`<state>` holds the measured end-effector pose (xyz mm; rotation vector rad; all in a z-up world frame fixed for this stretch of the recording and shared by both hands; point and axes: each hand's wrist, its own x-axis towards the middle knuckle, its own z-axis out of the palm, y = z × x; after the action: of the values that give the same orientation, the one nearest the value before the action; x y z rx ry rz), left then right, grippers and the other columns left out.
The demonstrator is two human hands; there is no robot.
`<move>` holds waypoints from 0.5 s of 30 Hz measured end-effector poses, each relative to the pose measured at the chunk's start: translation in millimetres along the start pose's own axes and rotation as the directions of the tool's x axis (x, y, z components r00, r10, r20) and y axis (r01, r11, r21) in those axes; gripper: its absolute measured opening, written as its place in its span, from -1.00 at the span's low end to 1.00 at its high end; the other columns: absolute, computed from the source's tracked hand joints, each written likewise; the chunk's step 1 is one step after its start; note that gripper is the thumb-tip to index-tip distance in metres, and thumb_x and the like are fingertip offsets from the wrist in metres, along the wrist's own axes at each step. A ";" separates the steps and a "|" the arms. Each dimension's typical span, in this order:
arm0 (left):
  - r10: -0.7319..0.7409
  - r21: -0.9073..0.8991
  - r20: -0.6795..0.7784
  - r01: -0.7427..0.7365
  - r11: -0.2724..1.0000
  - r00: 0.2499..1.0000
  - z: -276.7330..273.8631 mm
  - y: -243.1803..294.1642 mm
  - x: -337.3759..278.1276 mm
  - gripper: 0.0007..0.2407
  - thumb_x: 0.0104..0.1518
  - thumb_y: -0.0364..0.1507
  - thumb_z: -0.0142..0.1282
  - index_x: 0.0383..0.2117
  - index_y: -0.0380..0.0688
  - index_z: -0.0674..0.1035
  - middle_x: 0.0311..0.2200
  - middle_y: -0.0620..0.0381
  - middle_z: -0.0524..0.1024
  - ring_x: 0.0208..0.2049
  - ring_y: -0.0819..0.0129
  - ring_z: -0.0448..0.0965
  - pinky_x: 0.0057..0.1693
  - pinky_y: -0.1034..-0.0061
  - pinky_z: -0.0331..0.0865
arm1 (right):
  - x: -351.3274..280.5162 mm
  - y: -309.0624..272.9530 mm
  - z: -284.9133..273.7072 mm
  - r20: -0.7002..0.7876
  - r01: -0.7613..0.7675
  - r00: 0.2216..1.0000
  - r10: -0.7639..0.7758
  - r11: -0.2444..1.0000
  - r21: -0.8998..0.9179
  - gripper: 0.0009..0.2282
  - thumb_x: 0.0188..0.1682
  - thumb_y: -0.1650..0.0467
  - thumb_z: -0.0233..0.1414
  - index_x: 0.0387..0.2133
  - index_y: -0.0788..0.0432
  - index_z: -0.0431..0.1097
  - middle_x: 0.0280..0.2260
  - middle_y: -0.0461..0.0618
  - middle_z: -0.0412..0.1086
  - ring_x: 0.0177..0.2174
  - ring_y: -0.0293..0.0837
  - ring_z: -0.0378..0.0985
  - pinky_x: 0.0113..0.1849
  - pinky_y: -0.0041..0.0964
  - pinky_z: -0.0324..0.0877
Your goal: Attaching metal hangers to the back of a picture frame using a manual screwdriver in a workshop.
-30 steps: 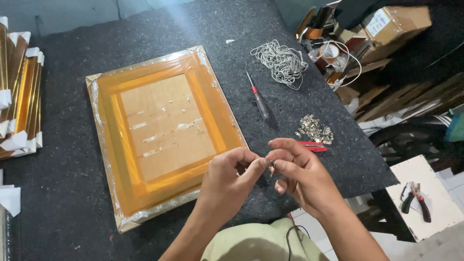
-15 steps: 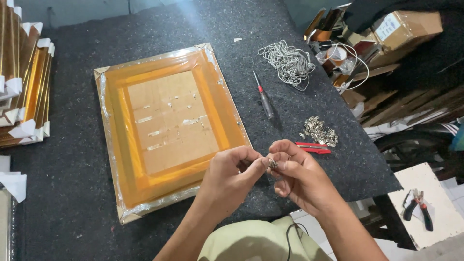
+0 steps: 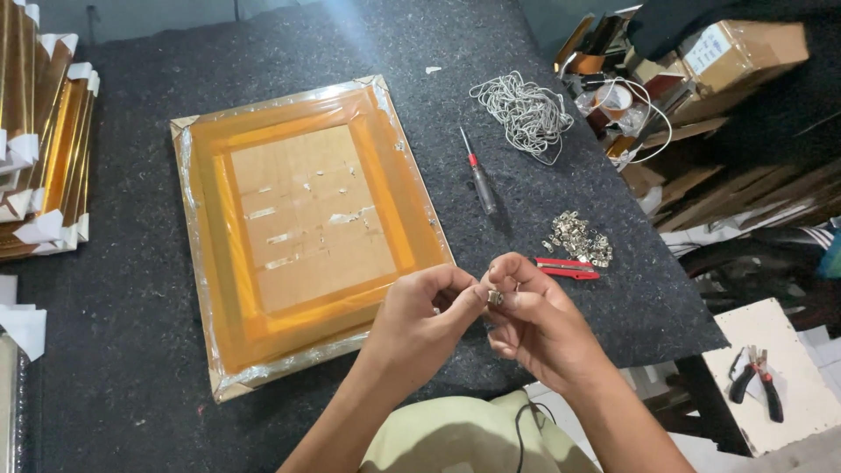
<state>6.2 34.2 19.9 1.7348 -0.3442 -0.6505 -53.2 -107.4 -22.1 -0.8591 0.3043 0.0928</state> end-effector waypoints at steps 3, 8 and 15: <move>-0.028 0.014 -0.018 0.028 1.000 0.999 -0.4 5.7 -2.2 -0.85 -0.02 -0.37 0.01 -0.67 -0.07 0.53 -0.74 0.34 0.39 -0.67 0.66 0.25 -0.49 0.69 0.14 | 0.1 0.4 1.6 -0.051 0.014 0.999 -0.016 0.999 -0.035 -0.91 -0.23 0.53 -0.06 -0.49 0.13 0.20 -0.52 -0.13 0.17 -0.66 -0.35 0.13 -0.76 -0.53 0.16; -0.031 0.126 -0.095 0.042 0.991 0.995 0.4 11.5 -7.0 -0.88 -0.07 -0.37 0.01 -0.69 -0.03 0.52 -0.78 0.35 0.37 -0.70 0.64 0.26 -0.48 0.66 0.16 | 1.1 4.6 -0.2 -0.042 0.081 0.996 -0.082 0.996 -0.033 -0.88 -0.23 0.58 -0.10 -0.48 0.14 0.17 -0.52 -0.10 0.17 -0.69 -0.33 0.14 -0.77 -0.54 0.14; 0.240 0.453 -0.203 -0.126 0.883 0.949 6.4 6.3 -9.2 -0.80 -0.25 -0.15 0.15 -0.68 0.10 0.46 -0.63 0.37 0.44 -0.48 0.44 0.46 -0.35 0.50 0.28 | 0.5 7.0 1.4 -0.097 0.192 0.971 -0.219 0.953 -0.232 -0.84 -0.28 0.60 -0.14 -0.50 0.09 0.14 -0.57 -0.07 0.15 -0.71 -0.38 0.06 -0.76 -0.60 0.06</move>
<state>-4.2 32.5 27.1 2.1526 -0.4959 -0.2098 -53.8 -101.8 -26.5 -1.1163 0.3209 -0.1234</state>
